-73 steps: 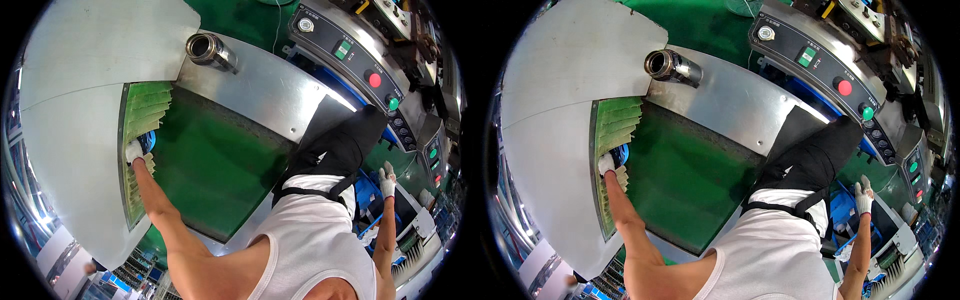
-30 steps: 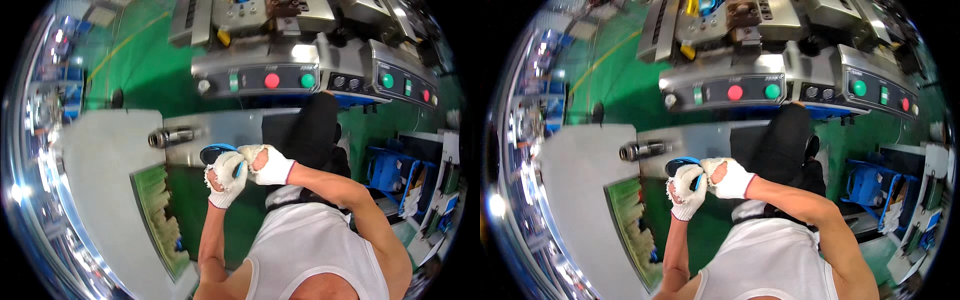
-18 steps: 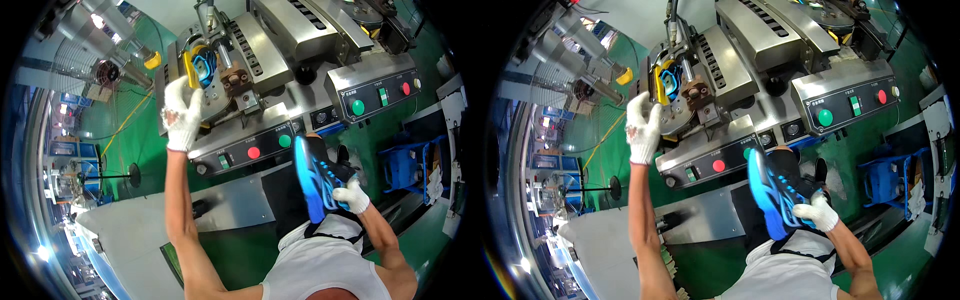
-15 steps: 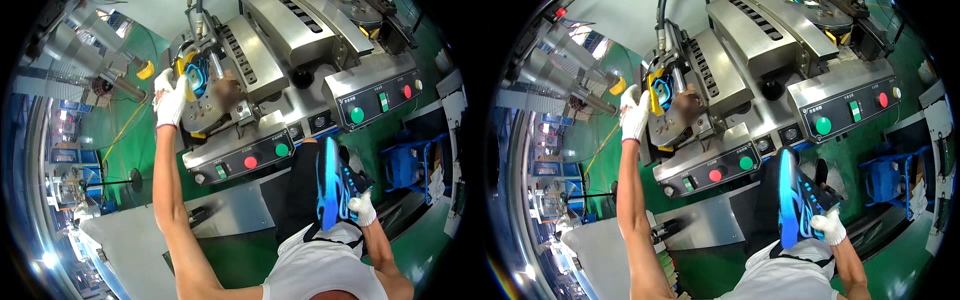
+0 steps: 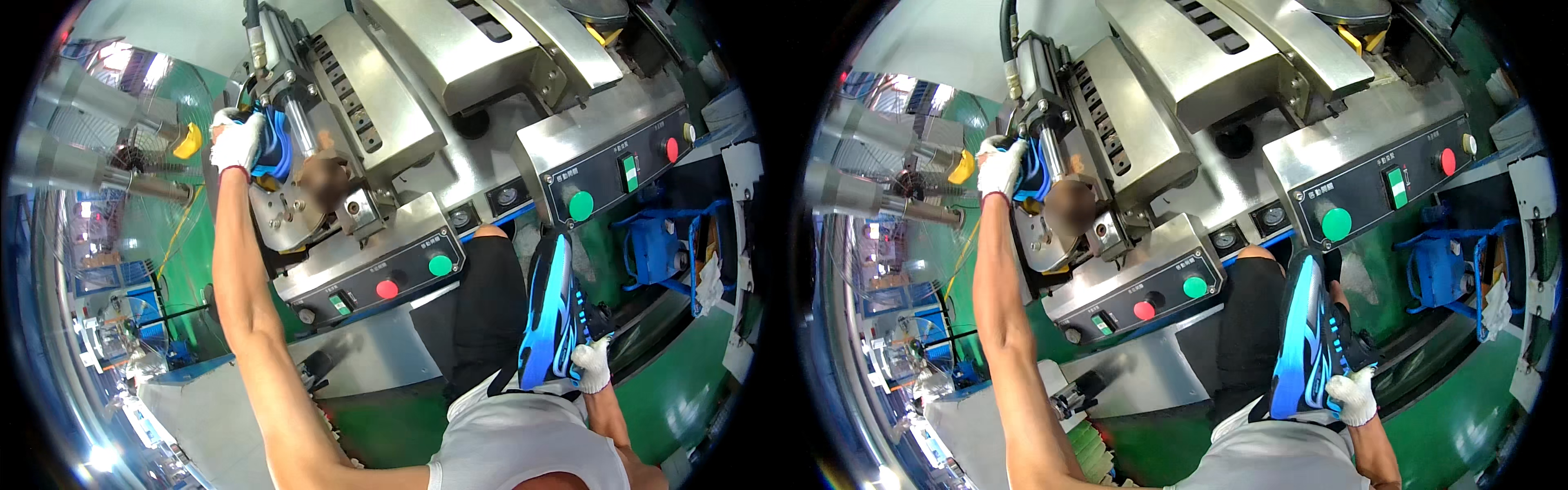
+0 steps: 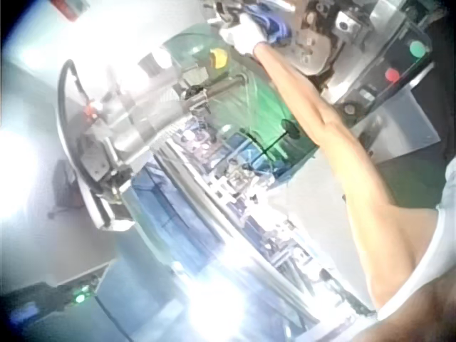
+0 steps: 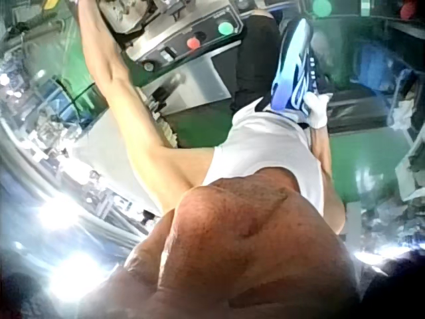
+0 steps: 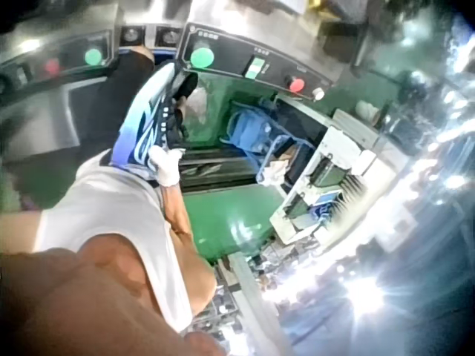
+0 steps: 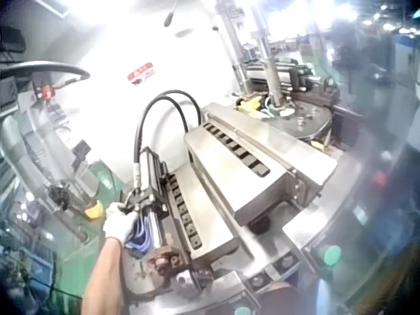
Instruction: The person uses a large industrial machine to press and shape the toe and heel sections of blue athletic shoes, alternating between placing a shoe on the mold, operating the press, and then placing the shoes onto a conveyor belt.
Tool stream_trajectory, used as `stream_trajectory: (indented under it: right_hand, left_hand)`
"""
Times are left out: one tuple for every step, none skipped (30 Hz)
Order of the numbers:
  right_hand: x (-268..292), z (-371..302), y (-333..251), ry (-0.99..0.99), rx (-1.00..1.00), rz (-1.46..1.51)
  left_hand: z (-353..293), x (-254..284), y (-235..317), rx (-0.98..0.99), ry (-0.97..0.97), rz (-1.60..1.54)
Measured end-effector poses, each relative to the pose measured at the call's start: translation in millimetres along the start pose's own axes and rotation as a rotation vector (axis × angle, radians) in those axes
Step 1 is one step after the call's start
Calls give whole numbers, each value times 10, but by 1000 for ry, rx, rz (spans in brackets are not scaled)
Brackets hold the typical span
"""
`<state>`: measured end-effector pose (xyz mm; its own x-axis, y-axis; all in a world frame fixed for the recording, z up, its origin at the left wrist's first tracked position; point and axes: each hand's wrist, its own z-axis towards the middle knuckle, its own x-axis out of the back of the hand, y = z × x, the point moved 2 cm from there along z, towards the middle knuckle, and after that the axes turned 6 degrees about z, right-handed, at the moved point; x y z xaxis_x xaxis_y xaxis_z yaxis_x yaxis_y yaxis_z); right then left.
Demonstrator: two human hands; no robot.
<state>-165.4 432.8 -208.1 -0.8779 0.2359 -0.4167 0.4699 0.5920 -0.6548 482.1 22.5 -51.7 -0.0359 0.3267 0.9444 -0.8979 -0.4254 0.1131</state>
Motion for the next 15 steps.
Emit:
stream_trajectory:
  right_hand:
    - [3,5,58,-49,-31,9]
    - [-160,-10,-53,21,-55,1]
    - [-336,-25,-165,78,-83,-4]
    - [-491,-1,-232,85,-76,-5]
    - [-671,11,-296,101,-61,7]
    - [-847,17,-360,104,-50,24]
    - [-1042,12,-428,119,-23,39]
    - [-1225,-8,-462,127,-34,71]
    - [-1417,-25,-492,133,-48,99]
    - [-1337,11,-447,38,-66,34]
    - [-1215,79,-394,-57,-82,-32]
    - [-1113,148,-341,-152,-99,-102]
    - [-959,286,-152,-135,-116,-110]
    - [-1370,175,-363,-138,-15,-106]
    - [-1794,54,-599,-137,88,-103]
  left_hand:
    - [-50,193,-46,-37,80,-71]
    - [-201,399,69,-28,108,-203]
    - [-346,633,39,-58,179,-221]
    - [-498,882,-13,-88,257,-234]
    - [-740,1127,13,-84,283,-275]
    - [-1075,1381,0,-80,315,-309]
    - [-1393,1498,-68,-114,356,-342]
    - [-1750,1700,-150,-150,403,-360]
    - [-2166,1857,-258,-85,360,-356]
    - [-2582,1914,-352,-24,312,-372]
    - [-2980,1940,-423,-34,273,-395]
    - [-3363,1949,-516,-43,236,-418]
    - [-3738,1940,-646,-61,196,-422]
    - [-4117,1821,-785,-77,155,-434]
    - [-4499,1690,-886,27,77,-426]
